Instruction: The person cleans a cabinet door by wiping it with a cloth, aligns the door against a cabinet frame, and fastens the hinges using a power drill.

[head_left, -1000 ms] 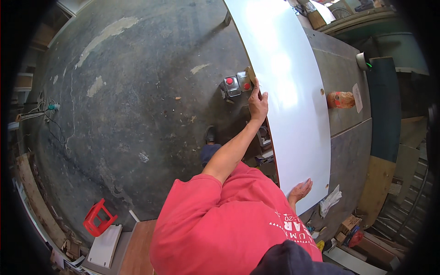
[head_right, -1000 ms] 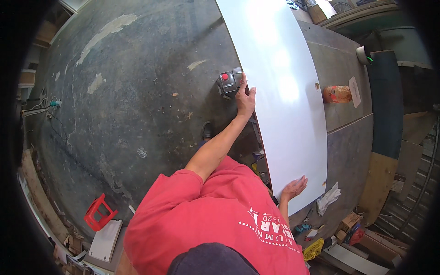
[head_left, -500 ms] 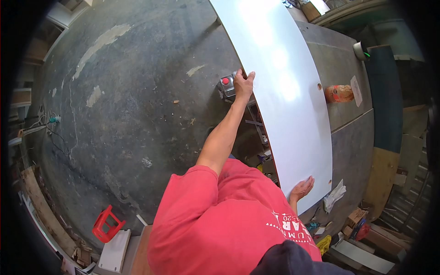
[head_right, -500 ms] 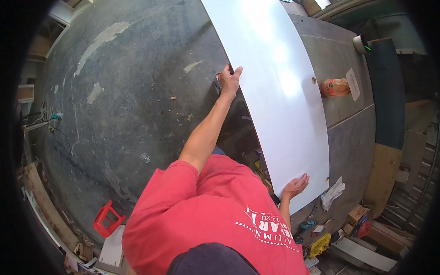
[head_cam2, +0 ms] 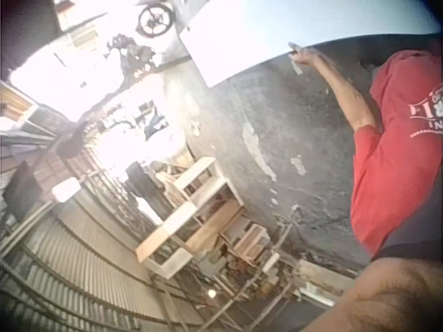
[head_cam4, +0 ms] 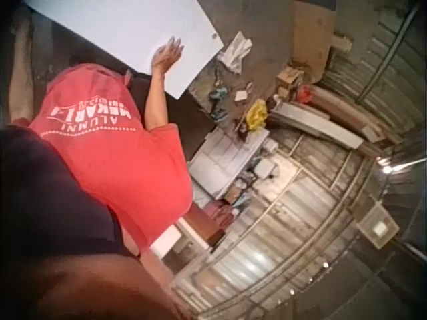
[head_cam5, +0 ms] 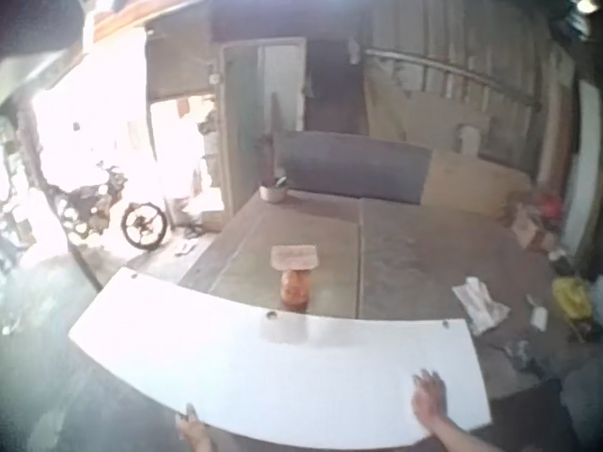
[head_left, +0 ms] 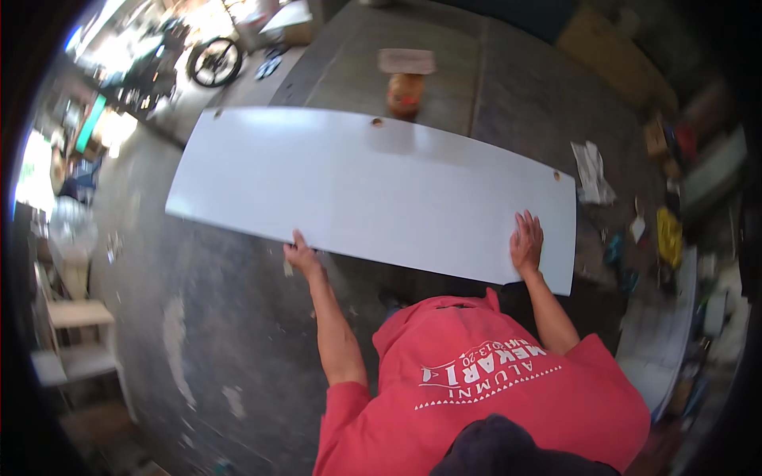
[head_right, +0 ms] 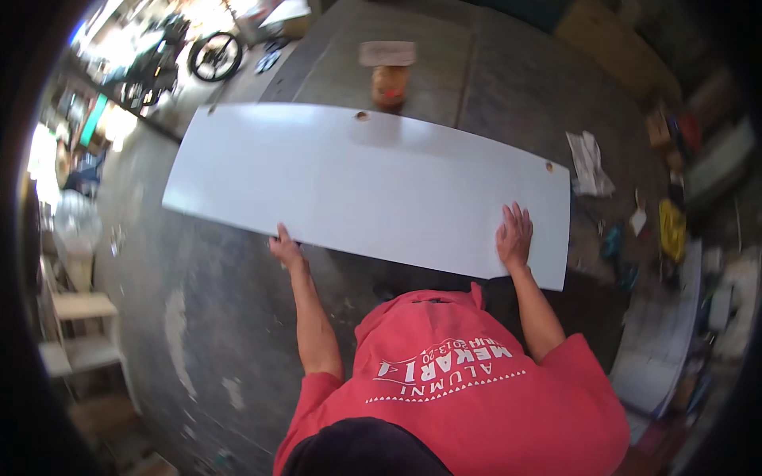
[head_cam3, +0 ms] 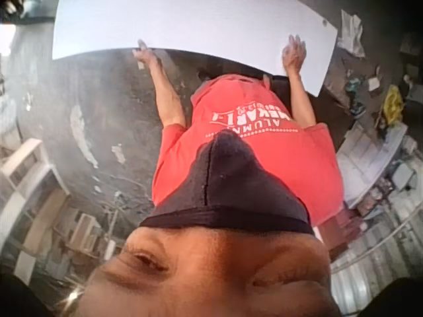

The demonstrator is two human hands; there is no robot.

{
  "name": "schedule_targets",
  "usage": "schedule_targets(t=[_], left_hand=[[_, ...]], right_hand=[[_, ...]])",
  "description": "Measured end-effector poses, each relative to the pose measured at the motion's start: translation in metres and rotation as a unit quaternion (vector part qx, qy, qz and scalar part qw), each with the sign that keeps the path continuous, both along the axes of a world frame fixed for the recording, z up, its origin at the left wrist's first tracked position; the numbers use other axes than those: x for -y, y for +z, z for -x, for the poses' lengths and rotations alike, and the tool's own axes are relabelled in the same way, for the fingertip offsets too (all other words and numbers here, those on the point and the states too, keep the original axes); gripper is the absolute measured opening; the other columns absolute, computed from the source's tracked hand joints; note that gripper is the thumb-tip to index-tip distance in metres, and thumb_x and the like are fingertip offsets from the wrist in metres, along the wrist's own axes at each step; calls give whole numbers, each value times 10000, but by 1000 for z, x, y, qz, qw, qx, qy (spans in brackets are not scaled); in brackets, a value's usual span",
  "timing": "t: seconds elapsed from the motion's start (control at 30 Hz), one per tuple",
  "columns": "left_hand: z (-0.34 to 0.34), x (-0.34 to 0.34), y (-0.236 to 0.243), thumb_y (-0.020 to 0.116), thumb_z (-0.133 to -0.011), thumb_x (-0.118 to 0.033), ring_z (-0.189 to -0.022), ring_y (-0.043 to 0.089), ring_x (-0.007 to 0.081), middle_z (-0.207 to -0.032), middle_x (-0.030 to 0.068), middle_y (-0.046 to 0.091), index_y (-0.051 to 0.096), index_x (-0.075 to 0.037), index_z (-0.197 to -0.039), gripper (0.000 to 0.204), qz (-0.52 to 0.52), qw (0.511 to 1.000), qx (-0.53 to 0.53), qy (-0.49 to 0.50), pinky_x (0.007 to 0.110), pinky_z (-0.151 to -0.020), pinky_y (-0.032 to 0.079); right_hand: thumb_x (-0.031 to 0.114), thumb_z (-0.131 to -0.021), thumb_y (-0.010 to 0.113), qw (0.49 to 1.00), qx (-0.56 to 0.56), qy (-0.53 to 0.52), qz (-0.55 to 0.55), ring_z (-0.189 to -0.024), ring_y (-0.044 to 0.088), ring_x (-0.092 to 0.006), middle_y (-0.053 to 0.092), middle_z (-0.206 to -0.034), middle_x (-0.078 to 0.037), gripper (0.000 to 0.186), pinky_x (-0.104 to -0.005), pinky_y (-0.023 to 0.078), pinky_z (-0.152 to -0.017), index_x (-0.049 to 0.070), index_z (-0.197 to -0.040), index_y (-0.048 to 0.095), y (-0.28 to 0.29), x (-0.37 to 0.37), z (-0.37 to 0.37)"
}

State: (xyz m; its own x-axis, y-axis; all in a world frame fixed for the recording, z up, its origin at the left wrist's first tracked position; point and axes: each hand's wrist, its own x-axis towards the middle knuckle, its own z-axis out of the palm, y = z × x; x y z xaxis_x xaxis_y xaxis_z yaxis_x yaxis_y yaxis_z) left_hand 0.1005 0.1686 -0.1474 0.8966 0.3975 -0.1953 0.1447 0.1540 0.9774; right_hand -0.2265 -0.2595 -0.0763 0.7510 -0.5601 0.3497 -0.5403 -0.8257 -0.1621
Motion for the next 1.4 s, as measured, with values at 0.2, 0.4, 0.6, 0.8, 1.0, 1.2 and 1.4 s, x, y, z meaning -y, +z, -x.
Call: schedule_targets(t=[0.2, 0.4, 0.6, 0.8, 1.0, 1.2, 1.4], left_hand=[[11, -2, 6, 627, -972, -348, -674, 643, 209, -873, 140, 660, 564, 22, -1007, 376, -11, 996, -68, -50, 344, -503, 538], [10, 17, 20, 654, -945, -381, -790, 658, 244, -1005, 165, 682, 621, 90, -1062, 487, -59, 994, -90, 2, 390, -631, 574], [30, 41, 44, 682, -913, -265, -879, 653, 304, -1121, 203, 624, 499, 61, -1221, 485, -66, 984, -117, 120, 427, -719, 582], [65, 111, 73, 636, -861, -75, -1190, 535, 358, -1329, 232, 489, 381, 8, -1391, 594, -351, 931, 22, 96, 430, -968, 458], [51, 231, 91, 711, -857, -98, -1312, 431, 315, -1412, 211, 440, 329, -3, -1463, 724, -267, 952, 115, -96, 419, -1051, 382], [-81, 332, 94, 838, -786, -236, -1311, 424, 304, -1427, 195, 434, 305, 35, -1466, 906, -241, 914, 162, -282, 398, -1112, 347], [-181, 392, 81, 866, -743, -237, -1096, 591, 323, -1286, 211, 563, 405, 63, -1367, 832, -319, 921, 149, -168, 440, -885, 549]], right_hand=[[180, -885, 578, 999, -19, -2, -41, -1381, 331, -446, 379, -1505, -157, 534, -603, 279, -1104, 123, -1404, 463, -2, 11, 7], [278, -914, 551, 996, -26, -16, -78, -1438, 224, -438, 294, -1562, -158, 565, -598, 209, -1151, 116, -1440, 423, 3, 19, 20], [348, -839, 663, 986, -13, 64, -156, -1443, 227, -426, 306, -1560, -160, 653, -586, 206, -1154, 126, -1420, 464, 10, 37, 28], [296, -792, 707, 957, -41, 189, -217, -1456, 223, -394, 310, -1564, -154, 634, -529, 208, -1171, 127, -1376, 529, 24, 79, 48], [271, -779, 706, 936, -41, 247, -248, -1457, 227, -395, 305, -1566, -159, 615, -535, 221, -1166, 122, -1355, 552, 30, 102, 53], [242, -818, 691, 911, -1, 279, -303, -1453, 262, -363, 365, -1537, -146, 493, -531, 229, -1172, 103, -1285, 613, 13, 123, 56], [180, -838, 678, 935, -6, 132, -329, -1455, 280, -303, 386, -1525, -120, 419, -528, 240, -1181, 91, -1245, 626, 35, 110, 94]])
